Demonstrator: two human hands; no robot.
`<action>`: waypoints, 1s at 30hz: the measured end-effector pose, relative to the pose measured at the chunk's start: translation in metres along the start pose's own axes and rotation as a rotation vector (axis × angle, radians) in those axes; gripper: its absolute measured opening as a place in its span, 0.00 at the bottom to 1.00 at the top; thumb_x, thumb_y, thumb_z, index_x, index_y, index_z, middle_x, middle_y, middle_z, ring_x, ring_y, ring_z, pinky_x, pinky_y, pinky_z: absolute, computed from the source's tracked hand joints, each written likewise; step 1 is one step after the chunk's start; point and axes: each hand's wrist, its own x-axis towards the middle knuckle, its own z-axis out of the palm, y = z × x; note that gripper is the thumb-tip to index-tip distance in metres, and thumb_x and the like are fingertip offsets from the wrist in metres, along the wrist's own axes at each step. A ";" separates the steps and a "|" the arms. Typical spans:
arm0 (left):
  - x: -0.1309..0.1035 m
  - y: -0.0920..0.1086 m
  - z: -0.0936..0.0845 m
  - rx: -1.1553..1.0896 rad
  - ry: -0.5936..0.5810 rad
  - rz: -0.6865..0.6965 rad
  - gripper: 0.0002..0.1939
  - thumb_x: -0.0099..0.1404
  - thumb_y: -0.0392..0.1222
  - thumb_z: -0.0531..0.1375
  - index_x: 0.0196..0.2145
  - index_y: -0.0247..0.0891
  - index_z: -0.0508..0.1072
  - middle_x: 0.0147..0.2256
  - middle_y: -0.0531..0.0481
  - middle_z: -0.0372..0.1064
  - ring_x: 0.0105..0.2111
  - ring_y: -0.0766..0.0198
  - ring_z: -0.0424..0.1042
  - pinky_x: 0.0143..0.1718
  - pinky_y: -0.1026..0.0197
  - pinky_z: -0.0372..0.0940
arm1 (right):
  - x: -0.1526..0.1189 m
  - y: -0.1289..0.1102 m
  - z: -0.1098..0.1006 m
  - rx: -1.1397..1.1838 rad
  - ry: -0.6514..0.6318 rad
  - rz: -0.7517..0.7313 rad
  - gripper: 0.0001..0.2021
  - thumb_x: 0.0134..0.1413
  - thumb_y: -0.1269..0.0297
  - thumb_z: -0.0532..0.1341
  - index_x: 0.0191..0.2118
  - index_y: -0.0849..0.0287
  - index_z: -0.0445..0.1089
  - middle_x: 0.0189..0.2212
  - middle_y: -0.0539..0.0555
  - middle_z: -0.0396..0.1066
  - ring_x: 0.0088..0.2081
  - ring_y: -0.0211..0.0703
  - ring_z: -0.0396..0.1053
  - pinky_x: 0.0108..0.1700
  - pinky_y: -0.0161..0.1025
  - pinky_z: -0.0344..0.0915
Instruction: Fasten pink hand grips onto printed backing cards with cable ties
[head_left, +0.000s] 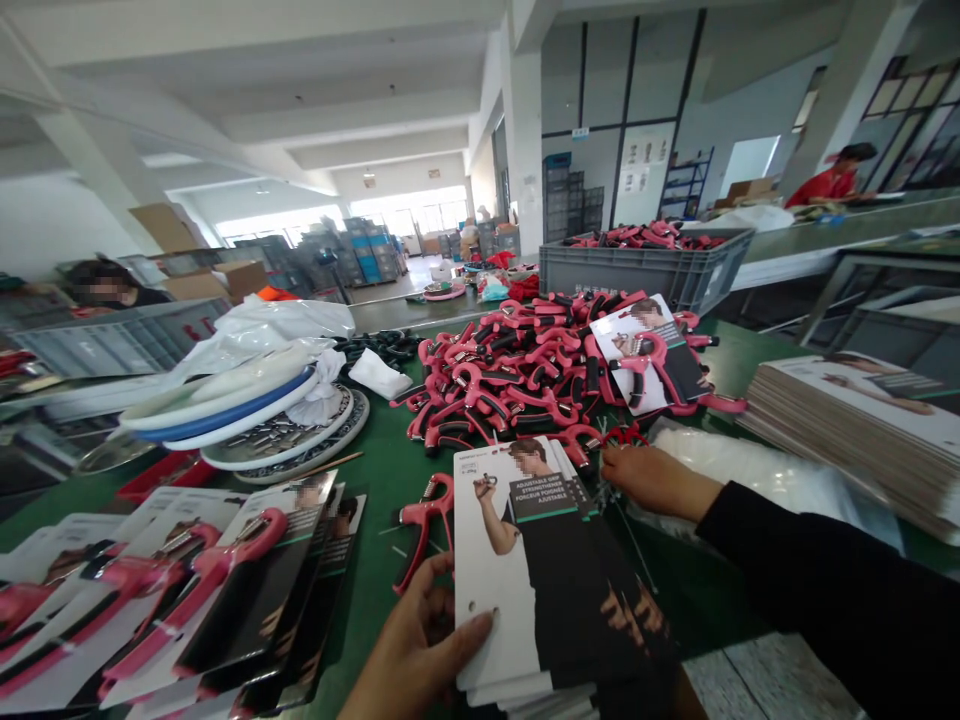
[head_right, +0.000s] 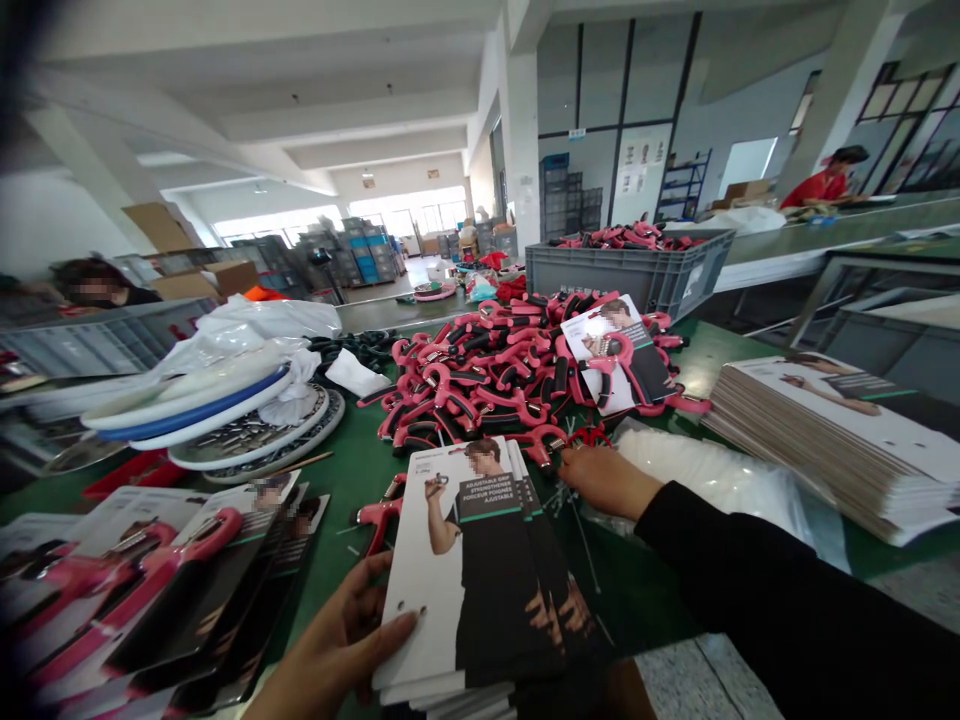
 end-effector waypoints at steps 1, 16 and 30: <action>0.000 -0.001 0.000 -0.006 -0.002 0.001 0.34 0.50 0.51 0.67 0.49 0.36 0.59 0.26 0.47 0.72 0.17 0.67 0.67 0.11 0.72 0.52 | -0.001 0.001 0.001 0.017 0.005 -0.016 0.07 0.59 0.65 0.58 0.37 0.64 0.68 0.36 0.53 0.70 0.35 0.39 0.69 0.38 0.41 0.68; -0.010 -0.002 0.002 0.129 0.066 0.078 0.34 0.48 0.54 0.67 0.47 0.33 0.62 0.19 0.60 0.59 0.17 0.72 0.58 0.15 0.70 0.50 | -0.026 -0.002 -0.053 0.950 0.703 0.376 0.14 0.56 0.51 0.54 0.32 0.57 0.65 0.23 0.51 0.68 0.22 0.38 0.65 0.22 0.34 0.59; -0.027 0.026 0.018 -0.286 -0.091 -0.133 0.34 0.51 0.50 0.66 0.51 0.38 0.55 0.29 0.49 0.73 0.17 0.69 0.70 0.13 0.73 0.58 | -0.040 -0.105 -0.076 1.730 0.542 0.333 0.13 0.51 0.54 0.62 0.32 0.58 0.64 0.31 0.53 0.70 0.28 0.38 0.71 0.15 0.24 0.57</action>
